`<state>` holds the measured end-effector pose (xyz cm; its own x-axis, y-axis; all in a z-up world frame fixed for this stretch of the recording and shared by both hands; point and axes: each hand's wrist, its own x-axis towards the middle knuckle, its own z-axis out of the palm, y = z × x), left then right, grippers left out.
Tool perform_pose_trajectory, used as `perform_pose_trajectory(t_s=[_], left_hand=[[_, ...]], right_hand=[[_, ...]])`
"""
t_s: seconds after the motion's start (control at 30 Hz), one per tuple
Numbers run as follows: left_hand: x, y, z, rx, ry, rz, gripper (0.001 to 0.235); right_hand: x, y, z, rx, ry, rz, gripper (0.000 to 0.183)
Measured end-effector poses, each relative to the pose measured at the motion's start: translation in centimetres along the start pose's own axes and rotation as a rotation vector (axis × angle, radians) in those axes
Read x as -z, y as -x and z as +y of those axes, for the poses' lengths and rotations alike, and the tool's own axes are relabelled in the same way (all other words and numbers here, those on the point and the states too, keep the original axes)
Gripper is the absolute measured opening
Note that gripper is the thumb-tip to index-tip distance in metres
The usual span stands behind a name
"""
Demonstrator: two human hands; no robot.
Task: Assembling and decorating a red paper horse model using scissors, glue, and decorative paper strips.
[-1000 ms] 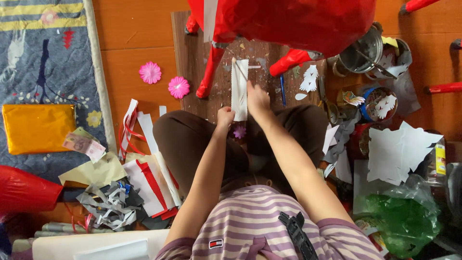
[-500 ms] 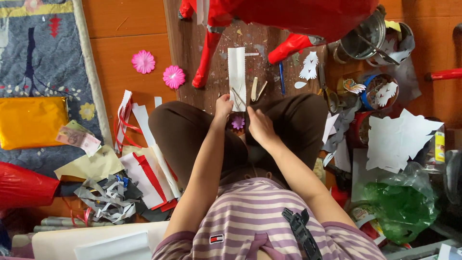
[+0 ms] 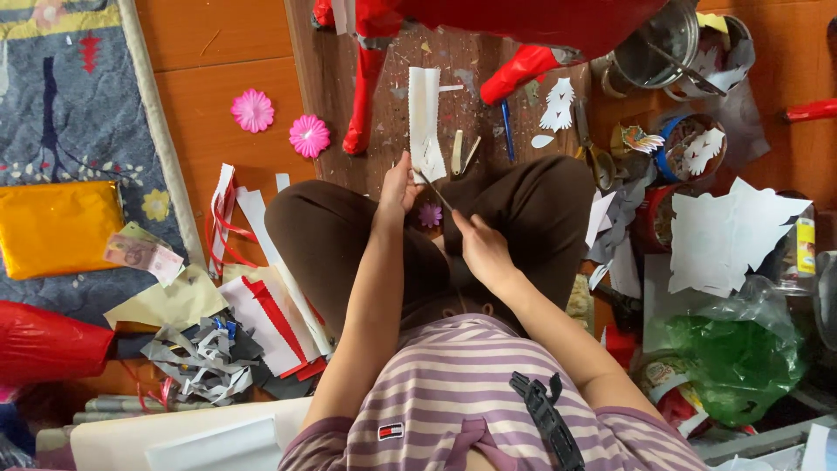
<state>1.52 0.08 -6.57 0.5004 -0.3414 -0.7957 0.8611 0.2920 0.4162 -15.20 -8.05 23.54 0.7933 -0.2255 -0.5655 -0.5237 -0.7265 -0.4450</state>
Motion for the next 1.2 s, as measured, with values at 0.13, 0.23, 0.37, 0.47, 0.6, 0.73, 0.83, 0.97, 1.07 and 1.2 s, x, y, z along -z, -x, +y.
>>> perform_pose_trajectory(t_s=[0.13, 0.23, 0.37, 0.47, 0.6, 0.73, 0.83, 0.97, 1.07, 1.2], left_hand=[[0.8, -1.5, -1.1, -0.038, 0.016, 0.094, 0.024], [-0.2, 1.2, -0.2, -0.141, -0.074, 0.074, 0.034], [-1.8, 3.6, 1.1, -0.162, -0.101, 0.070, 0.037], [-2.3, 5.2, 1.4, -0.171, -0.135, 0.081, 0.041], [-2.3, 6.7, 2.3, -0.163, -0.186, 0.080, 0.050], [-1.0, 6.4, 2.0, -0.173, -0.180, 0.056, 0.051], [-2.6, 9.7, 3.4, -0.154, -0.157, 0.033, 0.046], [-4.6, 16.3, 5.3, -0.215, -0.283, -0.158, 0.034], [-6.2, 20.7, 7.1, -0.364, -0.381, -0.242, 0.032], [-5.9, 24.4, 11.2, -0.424, -0.212, -0.091, 0.033]], right_hand=[[-1.1, 1.4, 1.9, 0.083, 0.139, 0.104, 0.051], [-1.2, 2.0, 4.1, 0.072, 0.163, 0.160, 0.047], [5.0, 3.4, 7.7, -0.109, 0.225, 0.308, 0.038], [12.0, 3.0, 11.4, -0.229, 0.159, 0.542, 0.033], [15.9, -5.6, 24.1, -0.375, 0.291, 0.785, 0.024], [19.0, -11.0, 24.0, -0.377, 0.323, 0.605, 0.036], [15.2, -10.2, 14.1, 0.044, 0.759, 0.971, 0.009], [3.7, -10.5, 4.1, 0.712, 0.432, 0.793, 0.027], [0.2, -11.8, 1.0, 0.924, 0.277, 0.677, 0.028], [2.3, -12.4, -1.3, 0.858, 0.166, 0.552, 0.013]])
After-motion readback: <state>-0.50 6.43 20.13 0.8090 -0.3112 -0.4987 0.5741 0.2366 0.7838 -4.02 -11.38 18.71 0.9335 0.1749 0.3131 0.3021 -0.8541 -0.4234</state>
